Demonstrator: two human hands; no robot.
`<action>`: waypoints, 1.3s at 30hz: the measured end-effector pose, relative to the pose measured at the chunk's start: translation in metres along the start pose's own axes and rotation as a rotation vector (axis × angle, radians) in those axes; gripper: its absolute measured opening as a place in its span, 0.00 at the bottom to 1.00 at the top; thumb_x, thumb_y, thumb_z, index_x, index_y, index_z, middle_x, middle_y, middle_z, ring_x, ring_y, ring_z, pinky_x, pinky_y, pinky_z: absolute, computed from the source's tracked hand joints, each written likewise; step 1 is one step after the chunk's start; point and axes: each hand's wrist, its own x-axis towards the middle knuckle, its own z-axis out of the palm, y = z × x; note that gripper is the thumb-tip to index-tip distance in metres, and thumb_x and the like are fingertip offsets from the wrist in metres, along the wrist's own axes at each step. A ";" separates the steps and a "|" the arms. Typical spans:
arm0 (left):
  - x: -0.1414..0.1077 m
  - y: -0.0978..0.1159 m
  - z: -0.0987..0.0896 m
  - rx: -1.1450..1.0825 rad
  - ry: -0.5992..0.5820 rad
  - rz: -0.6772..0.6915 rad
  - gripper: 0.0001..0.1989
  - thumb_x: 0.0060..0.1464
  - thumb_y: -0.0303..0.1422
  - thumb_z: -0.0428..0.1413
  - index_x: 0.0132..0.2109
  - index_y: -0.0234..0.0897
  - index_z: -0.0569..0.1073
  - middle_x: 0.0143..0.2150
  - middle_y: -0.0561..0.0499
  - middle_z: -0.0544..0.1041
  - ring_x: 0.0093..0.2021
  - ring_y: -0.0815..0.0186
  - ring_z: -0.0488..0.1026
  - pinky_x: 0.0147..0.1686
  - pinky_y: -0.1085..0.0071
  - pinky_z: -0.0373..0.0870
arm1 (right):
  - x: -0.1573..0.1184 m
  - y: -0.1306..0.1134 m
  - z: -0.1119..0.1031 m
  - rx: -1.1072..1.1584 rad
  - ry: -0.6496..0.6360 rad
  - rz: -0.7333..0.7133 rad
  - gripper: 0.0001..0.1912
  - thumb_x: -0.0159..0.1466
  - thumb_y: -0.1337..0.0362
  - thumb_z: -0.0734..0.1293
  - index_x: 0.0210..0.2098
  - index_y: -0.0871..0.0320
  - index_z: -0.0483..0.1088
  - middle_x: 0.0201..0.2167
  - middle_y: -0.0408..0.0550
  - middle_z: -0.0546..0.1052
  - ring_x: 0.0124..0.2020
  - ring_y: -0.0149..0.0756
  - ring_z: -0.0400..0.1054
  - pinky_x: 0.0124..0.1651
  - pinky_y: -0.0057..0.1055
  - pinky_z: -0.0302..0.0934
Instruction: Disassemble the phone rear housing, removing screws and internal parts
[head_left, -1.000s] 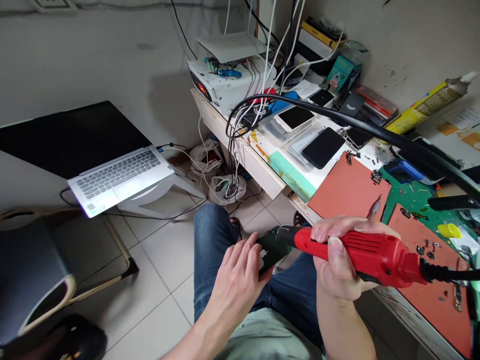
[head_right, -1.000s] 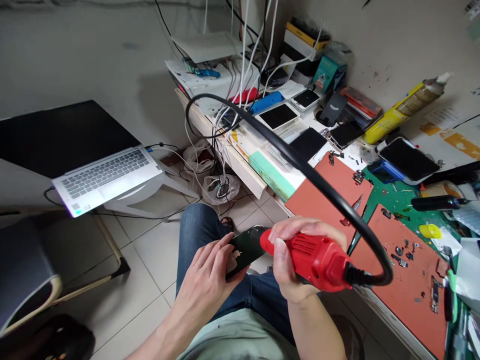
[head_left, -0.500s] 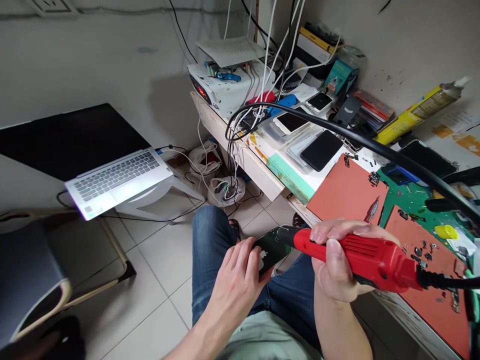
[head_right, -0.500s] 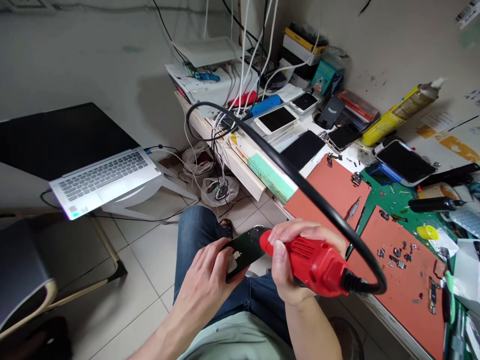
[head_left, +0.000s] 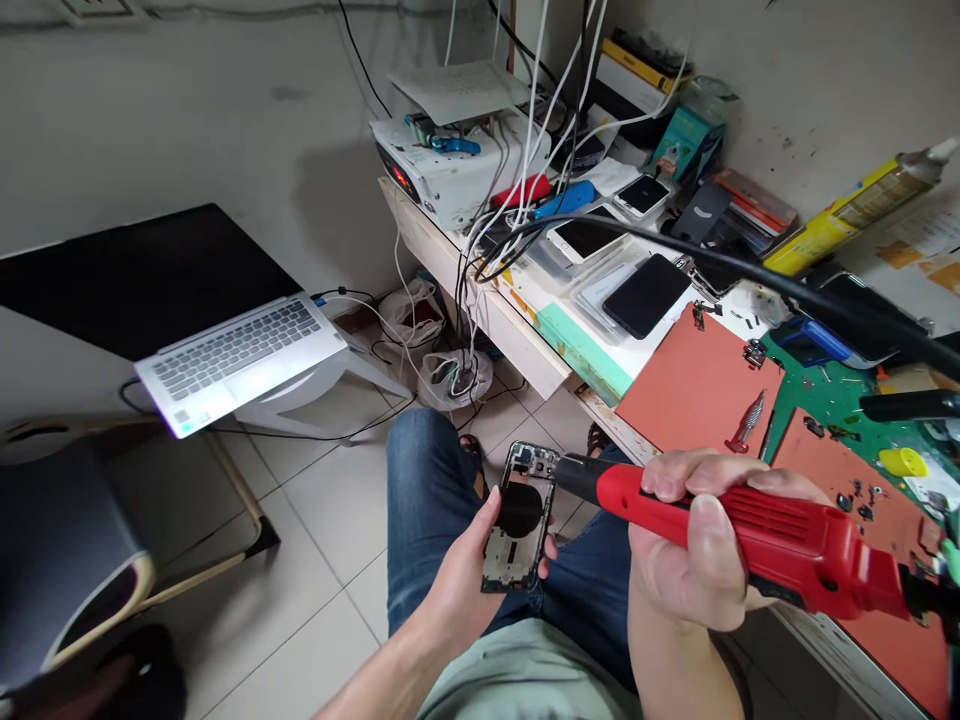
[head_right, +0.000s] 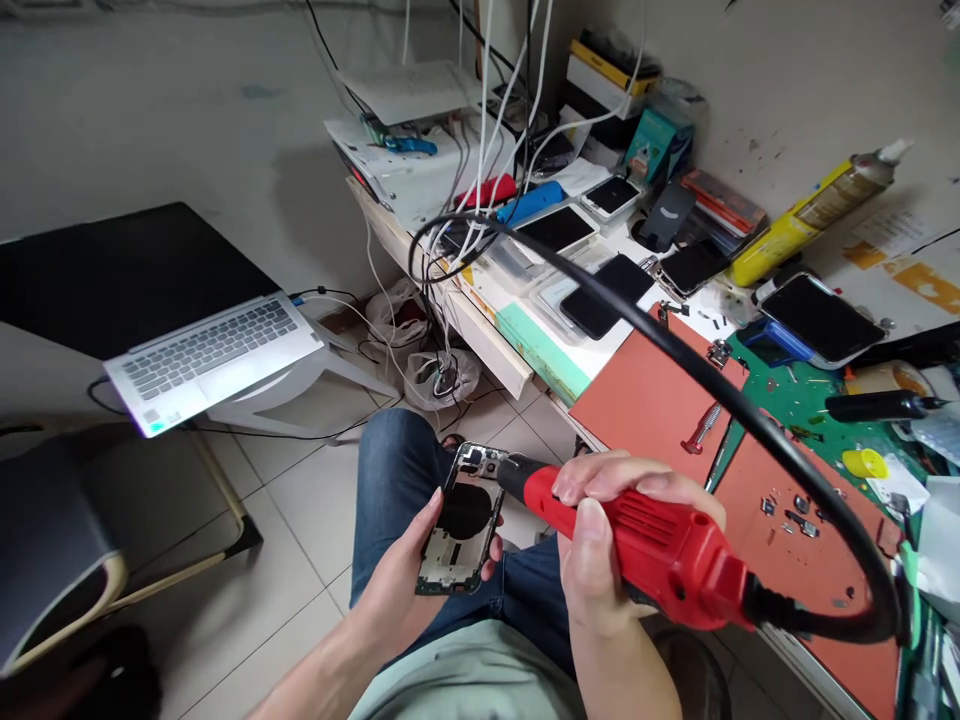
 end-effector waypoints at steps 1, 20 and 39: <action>-0.001 -0.001 0.001 -0.010 0.006 0.006 0.34 0.67 0.62 0.51 0.47 0.31 0.79 0.38 0.38 0.84 0.33 0.59 0.76 0.37 0.66 0.67 | -0.001 0.001 0.000 -0.001 0.003 0.011 0.15 0.66 0.73 0.71 0.50 0.54 0.69 0.35 0.38 0.74 0.27 0.31 0.69 0.28 0.35 0.71; 0.000 -0.004 -0.002 0.058 -0.014 0.089 0.33 0.67 0.61 0.51 0.47 0.32 0.80 0.40 0.39 0.84 0.36 0.57 0.75 0.39 0.63 0.67 | -0.001 0.003 0.000 0.003 0.035 0.059 0.16 0.65 0.71 0.73 0.49 0.52 0.69 0.34 0.37 0.75 0.26 0.30 0.69 0.29 0.34 0.70; 0.000 -0.004 -0.001 0.077 -0.014 0.082 0.34 0.68 0.61 0.50 0.48 0.32 0.80 0.41 0.38 0.84 0.37 0.57 0.75 0.41 0.63 0.67 | -0.002 0.004 -0.004 -0.016 0.019 0.091 0.15 0.66 0.69 0.72 0.49 0.50 0.69 0.34 0.37 0.73 0.27 0.31 0.69 0.29 0.34 0.70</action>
